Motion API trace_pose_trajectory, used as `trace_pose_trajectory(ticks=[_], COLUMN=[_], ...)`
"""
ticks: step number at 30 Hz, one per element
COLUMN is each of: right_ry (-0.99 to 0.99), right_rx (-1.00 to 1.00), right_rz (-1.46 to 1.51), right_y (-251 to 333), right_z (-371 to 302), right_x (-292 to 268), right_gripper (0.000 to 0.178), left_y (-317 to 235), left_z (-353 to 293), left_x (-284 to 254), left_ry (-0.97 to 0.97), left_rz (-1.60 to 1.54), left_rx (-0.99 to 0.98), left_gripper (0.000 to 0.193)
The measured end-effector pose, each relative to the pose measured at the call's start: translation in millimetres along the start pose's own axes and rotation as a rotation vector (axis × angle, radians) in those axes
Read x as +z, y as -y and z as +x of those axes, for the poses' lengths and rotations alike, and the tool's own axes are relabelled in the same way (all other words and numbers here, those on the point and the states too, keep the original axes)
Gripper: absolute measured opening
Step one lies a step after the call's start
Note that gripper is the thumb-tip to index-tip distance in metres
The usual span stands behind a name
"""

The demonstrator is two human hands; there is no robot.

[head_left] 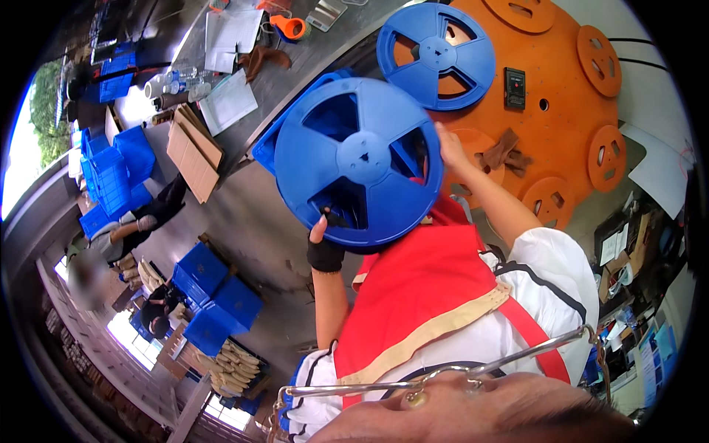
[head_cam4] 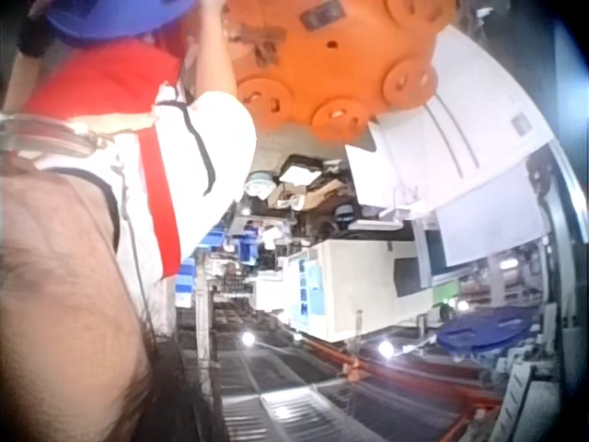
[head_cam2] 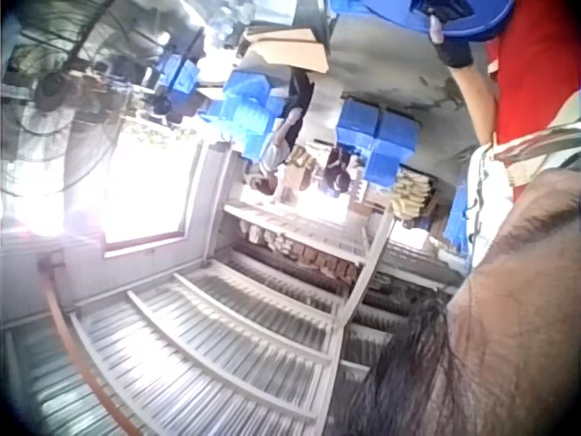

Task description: The person picks up blue plastic spools from an orange table and places them into a blue plastic bin. They repeat this action, stacking the spools neatly inside the bin.

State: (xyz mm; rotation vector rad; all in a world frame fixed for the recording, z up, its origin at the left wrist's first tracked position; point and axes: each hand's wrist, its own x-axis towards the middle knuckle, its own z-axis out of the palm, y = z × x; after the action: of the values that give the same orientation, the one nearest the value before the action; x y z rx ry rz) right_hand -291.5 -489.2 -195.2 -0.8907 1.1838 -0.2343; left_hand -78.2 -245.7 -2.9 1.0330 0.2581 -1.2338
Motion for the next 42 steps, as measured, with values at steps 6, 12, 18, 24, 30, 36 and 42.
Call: trace_pose_trajectory(ticks=[6, 12, 18, 24, 30, 36, 42], right_ry=[-0.288, -0.180, -0.269, -0.182, 0.087, 0.160, -0.141], right_rx=[-0.436, -0.434, -1.155, -0.199, 0.191, 0.382, 0.208], right_rz=[-1.208, -1.627, -0.822, 0.817, 1.020, 0.754, 0.234], right_y=[24.0, 14.9, 89.9, 106.0, 60.5, 58.5, 59.5], right_z=[63.2, 82.7, -1.8, -47.8, -60.9, -74.6, -87.8], right_x=[-23.2, -47.5, -18.0, -30.7, -27.1, 4.8, 31.8], right_gripper=[0.051, 0.042, 0.028, 0.043, 0.030, 0.047, 0.045], left_y=[12.2, -1.7, -0.4, 5.0, 7.6, 5.2, -2.5], left_z=[-14.4, -24.6, -20.0, 0.9, 8.0, 5.2, -15.3], left_x=[14.0, 13.3, 3.7, 9.4, 22.2, 10.1, -7.7], left_ry=[-0.106, 0.053, -0.133, 0.015, -0.088, 0.040, 0.001], left_rz=[-0.006, -0.101, -0.109, -0.140, 0.007, 0.028, 0.031], left_rx=[0.100, 0.137, 0.104, 0.044, 0.074, 0.023, -0.030], left_gripper=[0.028, 0.040, 0.034, 0.028, 0.058, 0.054, 0.037])
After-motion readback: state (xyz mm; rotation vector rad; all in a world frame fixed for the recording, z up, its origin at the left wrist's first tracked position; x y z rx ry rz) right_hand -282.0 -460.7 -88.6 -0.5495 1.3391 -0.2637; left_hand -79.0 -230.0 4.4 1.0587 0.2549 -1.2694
